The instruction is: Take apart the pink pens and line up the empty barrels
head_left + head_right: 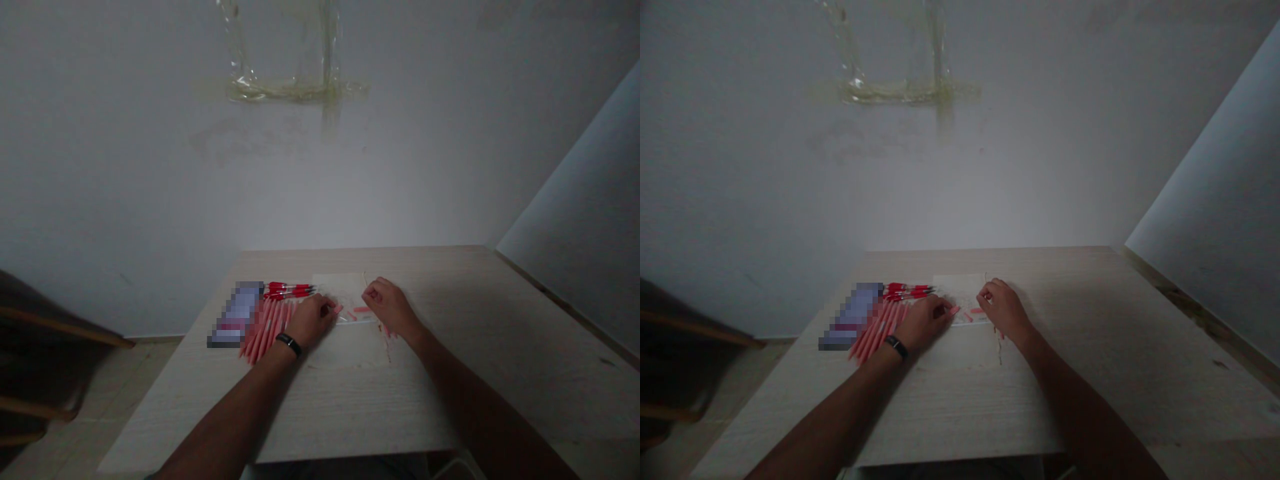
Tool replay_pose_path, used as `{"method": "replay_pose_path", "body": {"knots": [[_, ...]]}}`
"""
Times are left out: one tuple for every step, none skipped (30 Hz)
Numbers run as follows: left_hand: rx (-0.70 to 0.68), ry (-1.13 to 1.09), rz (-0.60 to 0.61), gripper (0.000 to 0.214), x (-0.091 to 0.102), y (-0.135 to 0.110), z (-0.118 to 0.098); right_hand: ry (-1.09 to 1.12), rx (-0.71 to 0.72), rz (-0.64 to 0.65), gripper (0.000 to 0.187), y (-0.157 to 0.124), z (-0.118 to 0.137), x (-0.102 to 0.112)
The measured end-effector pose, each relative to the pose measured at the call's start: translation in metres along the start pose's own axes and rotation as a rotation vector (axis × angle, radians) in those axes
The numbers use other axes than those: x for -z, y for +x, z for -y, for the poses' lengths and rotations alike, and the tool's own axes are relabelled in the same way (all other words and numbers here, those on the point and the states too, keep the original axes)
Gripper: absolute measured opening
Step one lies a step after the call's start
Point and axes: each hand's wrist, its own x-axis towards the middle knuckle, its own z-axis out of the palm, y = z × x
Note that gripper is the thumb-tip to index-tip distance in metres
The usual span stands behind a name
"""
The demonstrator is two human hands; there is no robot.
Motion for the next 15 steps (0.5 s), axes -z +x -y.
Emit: {"method": "replay_pose_path", "body": {"knots": [[0.01,-0.009,-0.004,0.038,0.0,0.0,0.0,-0.001,-0.004,0.001,0.012,0.0,-0.001,0.0],[0.026,-0.019,-0.008,0.037,0.001,0.0,0.0,-0.002,-0.007,0.004,0.012,0.0,-0.002,0.0],[0.046,-0.031,-0.014,0.036,0.001,0.0,0.0,-0.003,-0.008,0.006,0.013,0.001,-0.003,0.0],[0.068,-0.044,-0.02,0.035,0.002,0.0,0.0,-0.005,-0.008,0.007,0.013,0.001,-0.005,0.0],[0.09,-0.054,-0.028,0.033,0.003,0.001,0.001,-0.005,-0.008,0.005,0.013,0.001,-0.007,0.0],[0.105,-0.061,-0.041,0.032,0.005,0.002,0.002,-0.005,-0.008,-0.001,0.013,0.002,-0.008,0.001],[0.114,-0.068,-0.057,0.03,0.007,0.003,0.004,-0.003,-0.006,-0.007,0.013,0.002,-0.01,0.002],[0.115,-0.072,-0.078,0.028,0.009,0.004,0.006,0.002,-0.005,-0.017,0.013,0.002,-0.012,0.004],[0.104,-0.076,-0.105,0.026,0.011,0.006,0.008,0.007,-0.003,-0.029,0.012,0.003,-0.015,0.006],[0.09,-0.086,-0.127,0.025,0.014,0.007,0.011,0.01,-0.001,-0.035,0.012,0.004,-0.017,0.009],[0.084,-0.094,-0.147,0.023,0.017,0.008,0.013,0.011,0.001,-0.045,0.011,0.004,-0.019,0.012],[0.093,-0.104,-0.169,0.023,0.02,0.009,0.016,0.006,0.002,-0.046,0.011,0.005,-0.022,0.016],[0.095,-0.119,-0.168,0.025,0.023,0.011,0.019,-0.001,0.002,-0.045,0.011,0.006,-0.025,0.019],[0.102,-0.137,-0.179,0.027,0.025,0.011,0.021,-0.01,0.001,-0.042,0.011,0.007,-0.028,0.023],[0.105,-0.159,-0.184,0.029,0.028,0.012,0.022,-0.021,-0.004,-0.037,0.012,0.007,-0.031,0.026]]}}
